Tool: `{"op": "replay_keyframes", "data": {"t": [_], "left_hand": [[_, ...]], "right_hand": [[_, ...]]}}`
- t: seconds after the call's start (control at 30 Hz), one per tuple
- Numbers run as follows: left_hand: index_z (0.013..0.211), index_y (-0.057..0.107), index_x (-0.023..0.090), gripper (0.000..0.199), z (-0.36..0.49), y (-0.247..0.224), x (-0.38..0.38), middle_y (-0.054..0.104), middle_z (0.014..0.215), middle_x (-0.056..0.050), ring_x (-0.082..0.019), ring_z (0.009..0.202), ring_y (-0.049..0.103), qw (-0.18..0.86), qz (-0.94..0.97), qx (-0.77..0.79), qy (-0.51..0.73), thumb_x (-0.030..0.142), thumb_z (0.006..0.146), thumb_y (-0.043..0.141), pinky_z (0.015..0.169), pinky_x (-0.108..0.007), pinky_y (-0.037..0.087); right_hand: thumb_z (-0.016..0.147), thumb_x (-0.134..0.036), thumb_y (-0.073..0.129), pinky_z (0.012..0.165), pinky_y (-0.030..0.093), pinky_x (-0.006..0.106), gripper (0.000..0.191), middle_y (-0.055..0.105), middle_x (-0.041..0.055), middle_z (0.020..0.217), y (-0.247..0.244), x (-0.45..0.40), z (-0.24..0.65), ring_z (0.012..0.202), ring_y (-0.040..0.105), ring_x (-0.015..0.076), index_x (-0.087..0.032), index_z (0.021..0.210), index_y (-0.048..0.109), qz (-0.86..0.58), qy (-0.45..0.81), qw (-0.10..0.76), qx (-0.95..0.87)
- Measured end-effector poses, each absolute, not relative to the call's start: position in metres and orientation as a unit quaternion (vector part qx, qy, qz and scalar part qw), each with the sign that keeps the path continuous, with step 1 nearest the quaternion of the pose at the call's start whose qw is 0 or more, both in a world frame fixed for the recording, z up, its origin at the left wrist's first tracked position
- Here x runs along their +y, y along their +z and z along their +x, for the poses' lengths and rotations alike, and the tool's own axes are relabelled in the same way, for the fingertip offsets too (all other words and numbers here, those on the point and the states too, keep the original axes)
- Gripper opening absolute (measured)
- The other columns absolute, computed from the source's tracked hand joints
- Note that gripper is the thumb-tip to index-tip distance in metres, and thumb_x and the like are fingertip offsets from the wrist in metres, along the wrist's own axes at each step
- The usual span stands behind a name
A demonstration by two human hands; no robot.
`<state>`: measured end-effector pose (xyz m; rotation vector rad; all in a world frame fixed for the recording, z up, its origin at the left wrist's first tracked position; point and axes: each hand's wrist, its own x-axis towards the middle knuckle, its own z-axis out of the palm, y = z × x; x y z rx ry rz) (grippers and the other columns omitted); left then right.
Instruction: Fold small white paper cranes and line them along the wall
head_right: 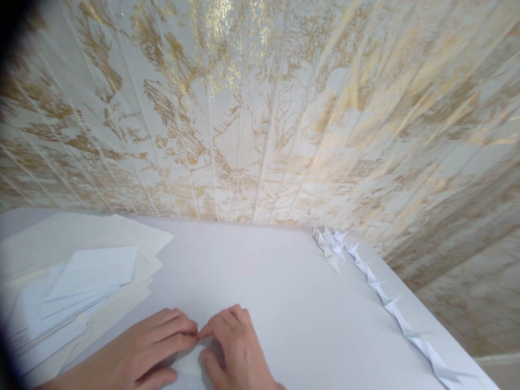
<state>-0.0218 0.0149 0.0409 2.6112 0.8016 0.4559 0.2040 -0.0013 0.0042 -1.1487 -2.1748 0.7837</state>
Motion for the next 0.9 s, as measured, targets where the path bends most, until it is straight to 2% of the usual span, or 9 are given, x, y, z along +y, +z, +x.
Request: {"op": "replay_keyframes", "data": {"t": [0.17, 0.3, 0.4, 0.6, 0.77, 0.9], "left_hand": [[0.112, 0.067, 0.028, 0.027, -0.022, 0.036, 0.015, 0.073, 0.106, 0.0, -0.018, 0.092, 0.065, 0.168, 0.932, 0.259, 0.192, 0.015, 0.091, 0.057, 0.092, -0.029, 0.049], [0.125, 0.06, 0.026, 0.042, -0.024, 0.033, 0.012, 0.069, 0.122, -0.003, -0.022, 0.108, 0.063, 0.122, 0.94, 0.267, 0.177, 0.02, 0.085, 0.067, 0.1, -0.033, 0.046], [0.126, 0.06, 0.026, 0.042, -0.025, 0.033, 0.011, 0.07, 0.121, -0.003, -0.022, 0.108, 0.063, 0.118, 0.939, 0.273, 0.174, 0.017, 0.085, 0.067, 0.097, -0.032, 0.048], [0.104, 0.068, 0.024, 0.018, -0.018, 0.033, 0.01, 0.073, 0.101, -0.003, -0.021, 0.093, 0.064, 0.128, 0.929, 0.268, 0.223, 0.018, 0.095, 0.054, 0.092, -0.033, 0.05], [0.088, 0.068, 0.023, 0.017, -0.015, 0.029, 0.012, 0.071, 0.095, -0.001, -0.018, 0.091, 0.061, 0.146, 0.926, 0.271, 0.22, 0.014, 0.094, 0.054, 0.088, -0.031, 0.049], [0.077, 0.062, 0.02, 0.018, -0.013, 0.023, 0.013, 0.069, 0.097, 0.0, -0.017, 0.091, 0.06, 0.196, 0.905, 0.305, 0.221, 0.006, 0.088, 0.059, 0.083, -0.028, 0.047]], "right_hand": [[0.066, -0.008, 0.06, 0.088, 0.041, 0.037, 0.035, 0.067, 0.0034, 0.099, 0.002, -0.002, 0.202, 0.096, 0.056, 0.0232, -0.022, 0.098, 0.06, -0.434, 0.288, 0.264, -0.812], [0.064, -0.019, 0.072, 0.088, 0.042, 0.039, 0.033, 0.065, 0.0053, 0.103, -0.002, -0.004, 0.198, 0.097, 0.055, 0.0261, -0.021, 0.094, 0.058, -0.437, 0.277, 0.238, -0.822], [0.06, -0.023, 0.079, 0.087, 0.042, 0.042, 0.041, 0.064, 0.0069, 0.104, -0.005, -0.005, 0.194, 0.095, 0.055, 0.0277, -0.02, 0.095, 0.057, -0.448, 0.259, 0.22, -0.827], [0.066, -0.021, 0.075, 0.086, 0.043, 0.039, 0.032, 0.064, 0.0054, 0.104, -0.005, -0.005, 0.195, 0.095, 0.056, 0.0251, -0.021, 0.094, 0.06, -0.436, 0.245, 0.233, -0.834], [0.071, -0.014, 0.069, 0.086, 0.043, 0.037, 0.023, 0.066, 0.004, 0.103, -0.001, -0.006, 0.198, 0.095, 0.057, 0.023, -0.022, 0.091, 0.064, -0.418, 0.244, 0.247, -0.839], [0.07, 0.0, 0.065, 0.086, 0.042, 0.036, 0.029, 0.068, 0.0014, 0.103, 0.006, -0.006, 0.199, 0.096, 0.057, 0.0209, -0.023, 0.087, 0.065, -0.43, 0.262, 0.254, -0.826]]}}
